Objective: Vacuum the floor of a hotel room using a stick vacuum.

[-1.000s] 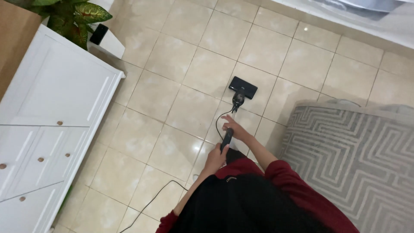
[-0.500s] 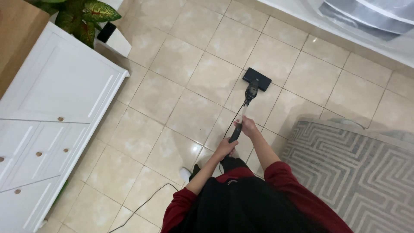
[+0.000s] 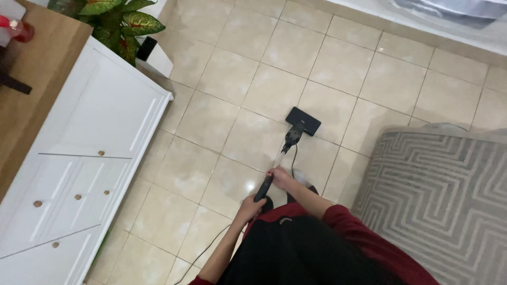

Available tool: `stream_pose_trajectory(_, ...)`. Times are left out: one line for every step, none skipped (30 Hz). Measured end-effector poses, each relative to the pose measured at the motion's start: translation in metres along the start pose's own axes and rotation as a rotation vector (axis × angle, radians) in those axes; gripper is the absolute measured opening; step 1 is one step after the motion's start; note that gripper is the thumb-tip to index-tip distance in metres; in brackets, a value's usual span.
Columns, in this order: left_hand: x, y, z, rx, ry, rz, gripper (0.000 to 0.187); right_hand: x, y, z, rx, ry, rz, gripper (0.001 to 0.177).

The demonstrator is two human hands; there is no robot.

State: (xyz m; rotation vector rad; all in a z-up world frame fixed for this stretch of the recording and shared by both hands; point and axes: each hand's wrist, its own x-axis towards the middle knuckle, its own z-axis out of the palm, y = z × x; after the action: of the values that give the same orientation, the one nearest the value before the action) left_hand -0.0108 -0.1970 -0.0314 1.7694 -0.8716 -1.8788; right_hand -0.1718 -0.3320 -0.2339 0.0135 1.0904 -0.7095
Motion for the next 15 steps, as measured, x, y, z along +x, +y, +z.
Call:
stream_pose_trajectory(-0.012, -0.008, -0.015, 0.003, -0.003, 0.001, 0.027, -0.010, 0.016, 0.010, 0.003, 0.001, -0.003, 0.021)
stream_pose_trajectory(-0.027, -0.017, -0.029, 0.015, 0.003, -0.003, 0.028, -0.022, 0.035, 0.019, -0.050, -0.003, 0.012, 0.016)
stream_pose_trajectory(-0.042, -0.027, -0.042, 0.027, 0.009, -0.006, 0.029, -0.034, 0.053, 0.028, -0.104, -0.007, 0.027, 0.012)
stream_pose_trajectory(-0.056, -0.032, -0.053, 0.027, 0.011, -0.009, 0.029, -0.033, 0.073, 0.031, -0.103, -0.008, 0.030, 0.012)
stream_pose_trajectory(-0.070, -0.036, -0.064, 0.059, 0.021, -0.022, 0.030, -0.032, 0.092, 0.034, -0.100, -0.088, 0.032, 0.009)
stream_pose_trajectory(-0.083, -0.038, -0.074, 0.092, 0.030, -0.030, 0.031, -0.030, 0.107, 0.037, -0.097, -0.169, 0.029, 0.013)
stream_pose_trajectory(-0.094, -0.040, -0.082, 0.094, 0.032, -0.029, 0.031, -0.047, 0.113, 0.051, -0.096, -0.171, 0.028, 0.013)
stream_pose_trajectory(-0.104, -0.042, -0.089, 0.112, 0.040, -0.042, 0.032, -0.064, 0.117, 0.064, -0.087, -0.190, 0.053, 0.012)
stream_pose_trajectory(-0.113, -0.043, -0.095, 0.130, 0.048, -0.056, 0.033, -0.081, 0.120, 0.075, -0.078, -0.209, 0.078, 0.013)
stream_pose_trajectory(-0.122, -0.040, -0.100, 0.135, 0.045, -0.054, 0.033, -0.085, 0.125, 0.080, -0.074, -0.209, 0.074, 0.013)
stream_pose_trajectory(-0.129, -0.037, -0.103, 0.146, 0.052, -0.051, 0.034, -0.089, 0.129, 0.085, -0.064, -0.215, 0.067, 0.013)
stream_pose_trajectory(-0.136, -0.034, -0.107, 0.158, 0.056, -0.051, 0.034, -0.093, 0.134, 0.089, -0.051, -0.217, 0.060, 0.013)
stream_pose_trajectory(-0.139, -0.028, -0.108, 0.162, 0.050, -0.053, 0.034, -0.088, 0.137, 0.087, -0.045, -0.213, 0.058, 0.013)
stream_pose_trajectory(-0.142, -0.021, -0.107, 0.161, 0.054, -0.061, 0.035, -0.083, 0.137, 0.083, -0.076, -0.255, 0.064, 0.013)
stream_pose_trajectory(-0.144, -0.014, -0.106, 0.161, 0.059, -0.069, 0.036, -0.078, 0.138, 0.079, -0.106, -0.297, 0.071, 0.013)
